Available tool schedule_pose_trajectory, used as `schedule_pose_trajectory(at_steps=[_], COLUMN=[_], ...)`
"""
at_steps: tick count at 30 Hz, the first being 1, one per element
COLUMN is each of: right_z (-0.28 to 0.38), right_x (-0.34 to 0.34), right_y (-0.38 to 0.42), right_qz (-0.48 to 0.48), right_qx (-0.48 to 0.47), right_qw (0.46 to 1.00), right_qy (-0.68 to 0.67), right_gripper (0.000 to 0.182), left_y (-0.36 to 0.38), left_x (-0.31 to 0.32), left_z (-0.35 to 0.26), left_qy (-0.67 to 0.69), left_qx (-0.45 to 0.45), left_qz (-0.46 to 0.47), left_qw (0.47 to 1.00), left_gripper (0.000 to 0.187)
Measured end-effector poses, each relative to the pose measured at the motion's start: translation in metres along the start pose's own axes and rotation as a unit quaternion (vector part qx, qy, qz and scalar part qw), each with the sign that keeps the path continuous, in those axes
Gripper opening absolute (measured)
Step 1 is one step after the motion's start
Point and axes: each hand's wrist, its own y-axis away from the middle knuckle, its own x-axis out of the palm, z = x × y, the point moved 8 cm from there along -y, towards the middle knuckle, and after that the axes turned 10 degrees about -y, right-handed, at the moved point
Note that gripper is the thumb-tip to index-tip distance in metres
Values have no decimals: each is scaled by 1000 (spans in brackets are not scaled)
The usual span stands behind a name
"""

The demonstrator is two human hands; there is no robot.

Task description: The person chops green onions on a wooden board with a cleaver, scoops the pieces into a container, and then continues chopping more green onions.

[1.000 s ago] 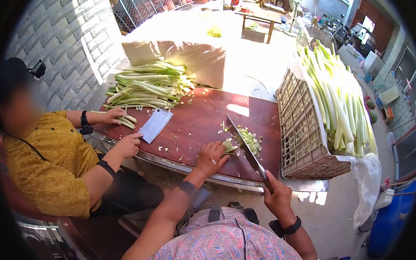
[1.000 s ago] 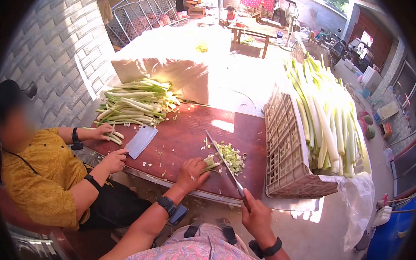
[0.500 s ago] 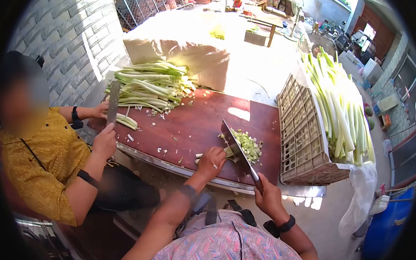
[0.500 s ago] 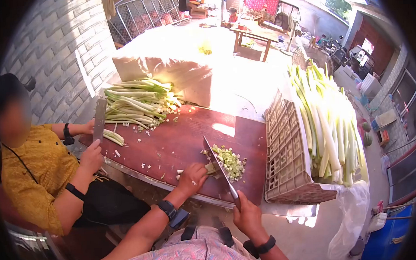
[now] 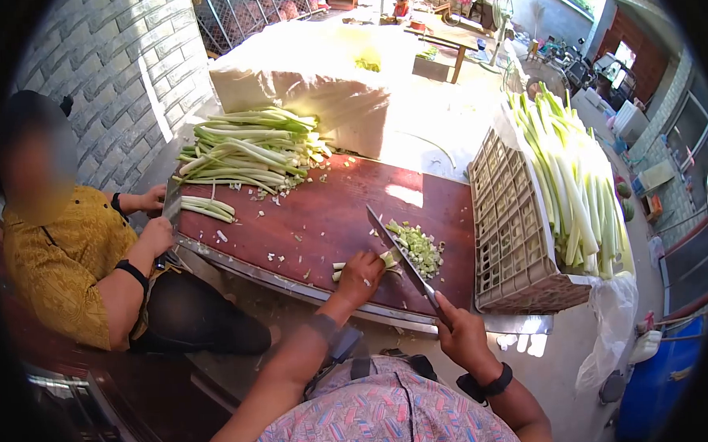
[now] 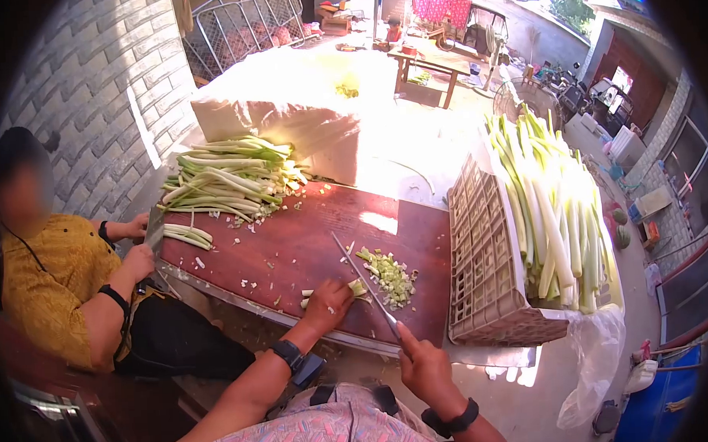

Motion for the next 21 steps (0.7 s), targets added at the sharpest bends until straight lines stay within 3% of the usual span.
schedule_pose_trajectory(at_steps=[10, 13, 18, 21], right_z=[0, -19, -35, -33], right_x=[23, 44, 43, 29], right_y=[-17, -35, -43, -33], right_qz=[59, 45, -50, -88], right_qx=[34, 15, -5, -27], right_qw=[995, 997, 994, 992], right_qy=[72, 54, -93, -83], right_gripper=[58, 58, 59, 58], left_y=[1, 2, 0, 2], left_x=[5, 4, 0, 2], left_z=[3, 2, -1, 0], left_qy=[-28, -23, -4, -8], left_qx=[-5, 2, 1, 3], left_qz=[7, 18, 13, 11], left_qw=[1000, 1000, 1000, 1000], left_gripper=[5, 6, 8, 8])
